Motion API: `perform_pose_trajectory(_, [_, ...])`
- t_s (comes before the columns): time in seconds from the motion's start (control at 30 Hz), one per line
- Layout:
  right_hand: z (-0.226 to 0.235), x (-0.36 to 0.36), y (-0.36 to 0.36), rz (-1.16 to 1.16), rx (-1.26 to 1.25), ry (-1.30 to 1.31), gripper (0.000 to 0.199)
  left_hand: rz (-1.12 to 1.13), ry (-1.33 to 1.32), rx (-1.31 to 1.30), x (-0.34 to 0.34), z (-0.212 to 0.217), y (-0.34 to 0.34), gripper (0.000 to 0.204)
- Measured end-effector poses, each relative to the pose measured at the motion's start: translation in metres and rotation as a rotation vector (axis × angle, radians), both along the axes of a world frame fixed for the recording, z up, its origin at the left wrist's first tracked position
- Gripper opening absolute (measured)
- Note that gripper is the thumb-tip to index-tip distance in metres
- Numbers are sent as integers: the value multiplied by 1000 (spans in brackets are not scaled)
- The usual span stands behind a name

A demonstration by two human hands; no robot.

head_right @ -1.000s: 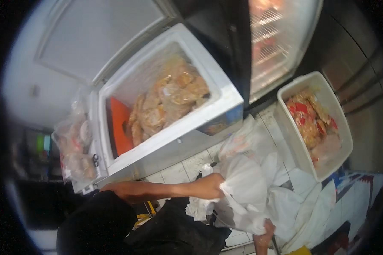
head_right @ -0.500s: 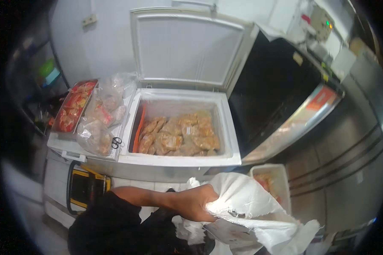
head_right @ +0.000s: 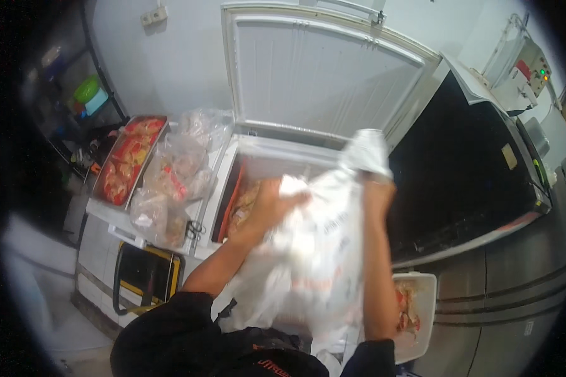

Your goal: The person unloads packages of frozen meat from sacks into a chest freezer, arranges the items inside, and closes the freezer lid. The person then gathers the empty sacks and discards them into a trash bin.

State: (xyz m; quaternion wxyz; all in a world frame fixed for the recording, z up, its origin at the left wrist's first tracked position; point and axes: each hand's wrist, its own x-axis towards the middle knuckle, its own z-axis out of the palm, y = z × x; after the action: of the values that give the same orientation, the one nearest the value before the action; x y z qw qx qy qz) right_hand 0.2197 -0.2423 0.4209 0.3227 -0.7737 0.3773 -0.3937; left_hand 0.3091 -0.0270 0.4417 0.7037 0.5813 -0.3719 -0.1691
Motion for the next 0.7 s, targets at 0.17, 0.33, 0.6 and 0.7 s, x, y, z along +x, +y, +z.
perform_pose_trajectory(0.17, [-256,69,-118,169,97,211,32,475,108,204,154,-257,-146,22])
perform_pose_trajectory(0.33, [-278,65,-30,455,61,325,50,-16,332,992,223,-383,-38,72])
perform_pose_trajectory(0.6, [-347,-189,57,-103,501,367,34,-63,-103,1056,82,-353,-58,92])
perform_pose_trajectory(0.7, [-333,-161,79,-100,548,358,32,163,-284,891,76,-380,-41,80])
